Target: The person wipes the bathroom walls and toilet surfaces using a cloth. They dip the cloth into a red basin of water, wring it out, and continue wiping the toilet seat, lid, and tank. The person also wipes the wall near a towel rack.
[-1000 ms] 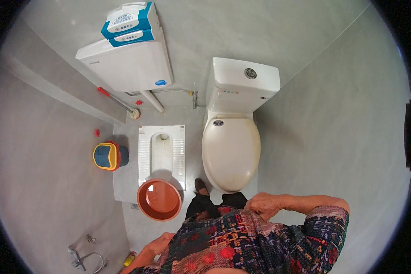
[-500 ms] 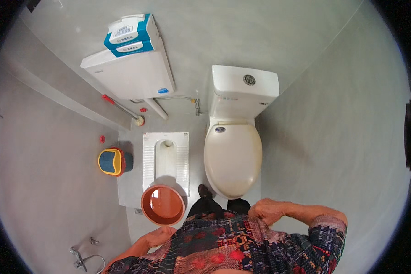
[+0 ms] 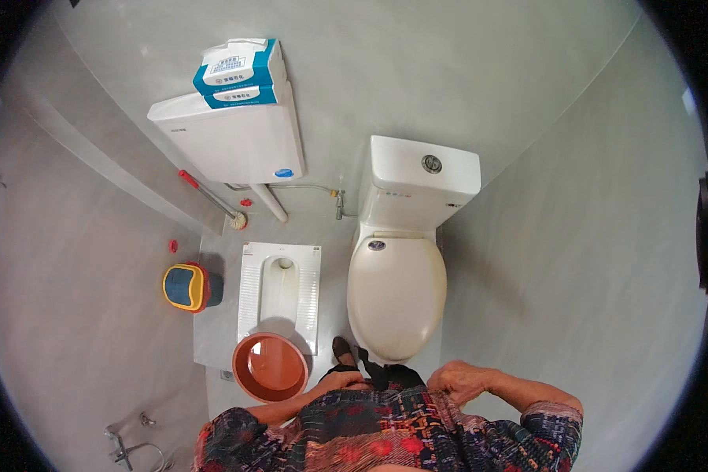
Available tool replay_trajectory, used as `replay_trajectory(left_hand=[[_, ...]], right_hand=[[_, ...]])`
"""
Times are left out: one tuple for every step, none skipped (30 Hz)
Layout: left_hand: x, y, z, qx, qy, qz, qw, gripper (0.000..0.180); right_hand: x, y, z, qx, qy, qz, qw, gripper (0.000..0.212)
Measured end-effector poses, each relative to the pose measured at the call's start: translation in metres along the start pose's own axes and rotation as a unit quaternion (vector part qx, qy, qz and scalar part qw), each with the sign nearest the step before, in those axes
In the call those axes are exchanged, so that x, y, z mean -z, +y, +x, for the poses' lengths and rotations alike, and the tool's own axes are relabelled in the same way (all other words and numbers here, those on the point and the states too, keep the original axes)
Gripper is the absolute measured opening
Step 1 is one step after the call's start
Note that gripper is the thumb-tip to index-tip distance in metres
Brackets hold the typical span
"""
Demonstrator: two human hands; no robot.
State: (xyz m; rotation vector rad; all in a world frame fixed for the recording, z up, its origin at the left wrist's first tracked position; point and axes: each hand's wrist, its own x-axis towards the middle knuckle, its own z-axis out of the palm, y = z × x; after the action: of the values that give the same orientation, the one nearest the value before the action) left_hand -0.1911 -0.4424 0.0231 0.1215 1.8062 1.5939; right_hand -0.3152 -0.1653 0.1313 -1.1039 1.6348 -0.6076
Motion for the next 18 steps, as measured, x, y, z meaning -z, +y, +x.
replay_trajectory(left_hand=[[-0.004,-0.007,0.0,0.027,0.074,-0.007,0.997,0.019],[-0.004,-0.012,-0.001,0.024,0.12,0.054,0.991,0.019],[-0.001,-0.013,-0.001,0.019,0.164,0.116,0.979,0.019],[0.001,-0.015,-0.001,0.014,0.206,0.177,0.962,0.018],[0.0,-0.041,-0.001,-0.054,0.241,0.214,0.945,0.014],[0.002,-0.05,0.003,-0.083,0.244,0.231,0.938,0.015],[0.001,-0.053,0.013,-0.097,0.227,0.232,0.941,0.016],[0.003,-0.055,0.022,-0.093,0.208,0.223,0.948,0.017],[0.002,-0.057,0.027,-0.084,0.186,0.21,0.956,0.018],[0.002,-0.059,0.028,-0.067,0.166,0.196,0.964,0.019],[0.006,-0.061,0.028,-0.05,0.157,0.191,0.968,0.02],[0.006,-0.068,0.029,-0.041,0.144,0.184,0.971,0.021],[0.007,-0.072,0.03,-0.03,0.133,0.18,0.974,0.023],[0.005,-0.081,0.027,-0.014,0.135,0.183,0.974,0.024],[0.006,-0.09,0.021,0.002,0.141,0.187,0.972,0.025],[0.002,-0.102,0.016,0.023,0.147,0.194,0.97,0.026],[0.004,-0.112,0.01,0.045,0.156,0.198,0.967,0.027],[0.001,-0.123,0.005,0.068,0.159,0.206,0.963,0.028]], right_hand=[[0.002,-0.002,0.001,0.004,0.004,0.006,1.0,0.027],[0.004,-0.005,0.003,0.007,0.008,0.013,1.0,0.026],[0.006,-0.006,0.005,0.009,0.014,0.02,1.0,0.025],[0.007,-0.005,0.009,0.015,-0.002,0.005,1.0,0.027],[0.007,-0.003,0.019,0.03,-0.022,-0.013,0.999,0.03],[0.007,0.001,0.026,0.038,-0.036,-0.03,0.998,0.032],[0.003,0.004,0.027,0.023,-0.046,-0.031,0.998,0.032],[0.005,0.002,0.029,0.03,-0.05,-0.021,0.998,0.032],[0.007,-0.001,0.03,0.037,-0.054,-0.011,0.998,0.032],[0.009,-0.002,0.032,0.047,-0.062,0.002,0.997,0.032],[0.011,0.0,0.035,0.039,-0.092,-0.011,0.995,0.032],[0.008,0.003,0.031,0.027,-0.087,0.004,0.996,0.032],[0.004,0.004,0.027,0.017,-0.081,0.02,0.996,0.031],[0.002,0.006,0.025,0.012,-0.077,0.036,0.996,0.031],[0.003,0.007,0.024,-0.003,-0.088,0.046,0.995,0.031],[0.006,0.005,0.022,-0.019,-0.098,0.055,0.993,0.031],[0.008,0.004,0.019,-0.032,-0.109,0.064,0.991,0.031],[0.01,0.003,0.015,-0.05,-0.12,0.074,0.989,0.032]])
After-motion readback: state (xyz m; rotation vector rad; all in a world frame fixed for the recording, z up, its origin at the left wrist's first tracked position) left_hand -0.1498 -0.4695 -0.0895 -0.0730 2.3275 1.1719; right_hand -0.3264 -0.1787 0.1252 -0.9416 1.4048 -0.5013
